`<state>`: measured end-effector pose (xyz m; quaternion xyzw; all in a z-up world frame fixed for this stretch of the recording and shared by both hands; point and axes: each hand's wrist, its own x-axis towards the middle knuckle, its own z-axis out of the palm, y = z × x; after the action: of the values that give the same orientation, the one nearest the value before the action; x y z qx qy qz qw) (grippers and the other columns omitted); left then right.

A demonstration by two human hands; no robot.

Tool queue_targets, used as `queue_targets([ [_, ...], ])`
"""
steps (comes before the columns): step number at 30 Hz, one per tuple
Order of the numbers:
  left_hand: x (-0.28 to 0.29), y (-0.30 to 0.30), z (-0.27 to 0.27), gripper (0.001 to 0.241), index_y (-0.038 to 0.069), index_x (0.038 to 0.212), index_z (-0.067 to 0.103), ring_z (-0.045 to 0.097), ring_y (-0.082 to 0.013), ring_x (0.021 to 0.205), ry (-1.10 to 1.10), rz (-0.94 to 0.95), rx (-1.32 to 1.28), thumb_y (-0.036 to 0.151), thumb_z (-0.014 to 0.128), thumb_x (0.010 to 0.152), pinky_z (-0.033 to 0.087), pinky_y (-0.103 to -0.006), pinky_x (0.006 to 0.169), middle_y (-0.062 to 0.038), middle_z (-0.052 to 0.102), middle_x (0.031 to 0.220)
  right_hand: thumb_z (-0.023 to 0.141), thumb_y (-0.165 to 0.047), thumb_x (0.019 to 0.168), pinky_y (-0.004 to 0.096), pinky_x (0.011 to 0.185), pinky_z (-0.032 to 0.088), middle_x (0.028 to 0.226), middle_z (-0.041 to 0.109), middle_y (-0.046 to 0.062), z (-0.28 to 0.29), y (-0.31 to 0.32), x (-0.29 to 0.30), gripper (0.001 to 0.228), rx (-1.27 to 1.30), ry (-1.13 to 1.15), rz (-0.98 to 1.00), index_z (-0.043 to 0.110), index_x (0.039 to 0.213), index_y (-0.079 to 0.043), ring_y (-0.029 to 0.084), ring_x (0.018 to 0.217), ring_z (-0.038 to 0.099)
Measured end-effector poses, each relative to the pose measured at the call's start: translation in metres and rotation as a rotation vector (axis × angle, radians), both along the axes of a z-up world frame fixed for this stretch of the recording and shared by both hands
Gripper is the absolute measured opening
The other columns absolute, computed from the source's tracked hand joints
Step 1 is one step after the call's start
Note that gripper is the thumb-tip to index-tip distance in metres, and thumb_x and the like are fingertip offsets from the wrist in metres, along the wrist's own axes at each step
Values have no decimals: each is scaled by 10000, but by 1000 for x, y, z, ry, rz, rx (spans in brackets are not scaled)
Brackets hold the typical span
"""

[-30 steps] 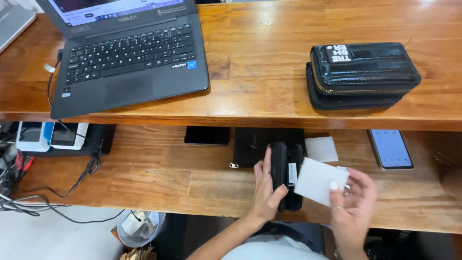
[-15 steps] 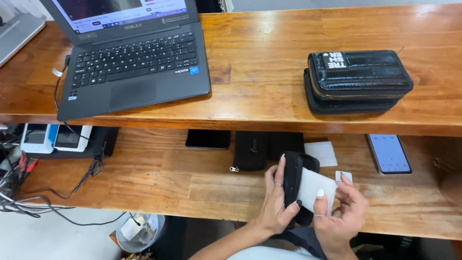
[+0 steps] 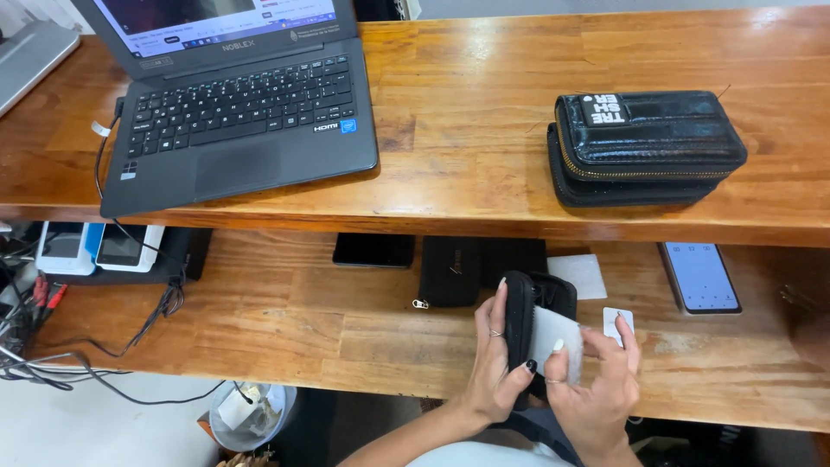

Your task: The person is organizing small black pouches by unzipping them, inserting small white cards, and zipping them back up before arranging them on a wooden desk.

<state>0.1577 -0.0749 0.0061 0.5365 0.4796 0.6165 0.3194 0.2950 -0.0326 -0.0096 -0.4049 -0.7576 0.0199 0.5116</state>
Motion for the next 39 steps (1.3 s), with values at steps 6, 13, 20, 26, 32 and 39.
queue_targets([
  [6, 0, 1, -1, 1034, 17, 1617, 4, 270, -368, 1437, 35, 0, 15, 769, 325, 984, 274, -527, 1222, -311, 221, 1474, 413, -340, 1038, 618, 1261, 251, 1069, 653, 111, 27, -5, -15, 439, -69, -144, 110, 647, 1201, -7, 269, 928, 558],
  [13, -5, 2, -13, 877, 81, 1627, 65, 301, -310, 1438, -135, 121, -147, 352, 423, 874, 191, -488, 1226, -164, 150, 1714, 72, -785, 960, 720, 1218, 15, 1717, 139, 237, 20, -15, -12, 870, -174, -458, 187, 339, 1598, -258, 509, 1584, 58],
  [20, -3, 12, -40, 809, 151, 1617, 240, 316, -231, 1476, -311, 67, -151, 634, 400, 988, 176, -457, 1245, -154, 359, 1580, 666, -692, 749, 612, 816, 571, 1702, 203, 241, 32, -5, -5, 954, -423, -473, 200, 427, 1531, -200, 474, 1367, 516],
  [26, -8, 15, -80, 501, 6, 1181, 663, 703, -261, 1003, -1218, -75, -464, 50, 822, 708, 601, -377, 920, -133, 733, 1087, 769, -129, 763, 374, 1175, 446, 1465, 612, 167, 38, -3, 14, 788, -792, 257, 394, 474, 1488, -39, 259, 1380, 581],
  [32, 2, 23, -71, 444, -43, 1153, 692, 707, -333, 1021, -1554, 104, -456, -32, 801, 723, 597, -454, 966, -210, 738, 1112, 764, -286, 691, 485, 1221, 361, 1572, 391, 260, -3, 2, 26, 1102, -636, 340, 390, 185, 1593, -29, 372, 1474, 419],
  [39, 6, 39, -55, 421, 34, 1203, 685, 678, -295, 1093, -1772, 252, -508, 60, 762, 790, 538, -462, 1054, -174, 725, 1201, 651, -266, 946, 286, 690, 496, 854, 639, 42, -48, -16, 56, 229, -491, -120, 253, 641, 1028, -53, 157, 713, 591],
])
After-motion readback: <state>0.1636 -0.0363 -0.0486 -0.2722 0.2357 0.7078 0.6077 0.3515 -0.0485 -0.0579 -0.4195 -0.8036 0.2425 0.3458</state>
